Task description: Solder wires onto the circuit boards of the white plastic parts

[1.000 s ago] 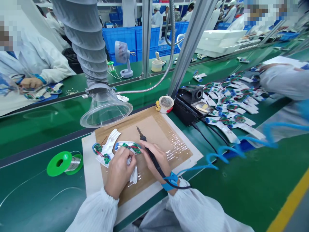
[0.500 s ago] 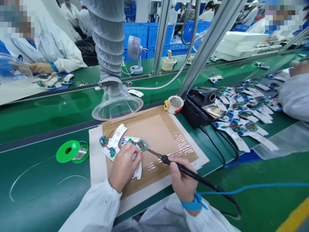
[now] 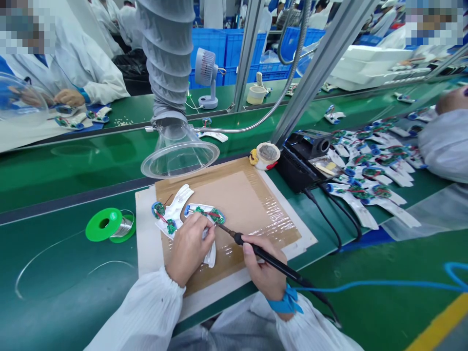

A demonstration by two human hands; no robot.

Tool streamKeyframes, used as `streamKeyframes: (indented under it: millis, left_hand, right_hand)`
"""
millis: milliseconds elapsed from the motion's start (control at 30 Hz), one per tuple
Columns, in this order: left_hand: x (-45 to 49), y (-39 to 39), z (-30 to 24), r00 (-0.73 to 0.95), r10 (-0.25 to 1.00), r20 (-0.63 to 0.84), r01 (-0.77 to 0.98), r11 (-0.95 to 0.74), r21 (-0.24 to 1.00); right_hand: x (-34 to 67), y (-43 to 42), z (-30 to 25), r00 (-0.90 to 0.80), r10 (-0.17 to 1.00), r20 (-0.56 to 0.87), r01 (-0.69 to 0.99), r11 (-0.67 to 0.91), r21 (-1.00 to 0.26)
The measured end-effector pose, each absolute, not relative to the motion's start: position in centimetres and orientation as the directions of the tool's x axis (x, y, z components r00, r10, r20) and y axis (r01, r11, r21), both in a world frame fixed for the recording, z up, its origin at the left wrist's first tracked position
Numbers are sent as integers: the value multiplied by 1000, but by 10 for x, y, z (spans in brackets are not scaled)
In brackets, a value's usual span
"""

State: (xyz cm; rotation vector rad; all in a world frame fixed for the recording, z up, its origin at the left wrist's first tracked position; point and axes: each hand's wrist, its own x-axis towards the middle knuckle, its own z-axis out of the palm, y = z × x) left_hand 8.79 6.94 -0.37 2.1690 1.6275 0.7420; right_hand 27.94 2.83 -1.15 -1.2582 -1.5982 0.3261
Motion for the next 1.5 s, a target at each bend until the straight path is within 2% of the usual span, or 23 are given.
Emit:
streamKeyframes:
  millis: [533, 933, 1233, 1500]
  left_hand:
    - [89, 69, -4, 193, 962, 194, 789, -270, 552]
    - [89, 70, -4, 195, 954, 226, 792, -289, 537]
    - [90, 68, -3, 187, 957, 224, 811, -279, 514]
    - [90, 67, 1, 204, 948, 245, 818, -303, 489]
  right_hand:
    - [281, 28, -8, 52, 834, 549, 575, 424, -699]
    - [297, 25, -24, 181, 773, 608, 446, 487, -751]
    - [294, 34, -34, 274, 804, 527, 354, 425, -833]
    - [291, 35, -33, 264, 827, 496, 319, 411, -854]
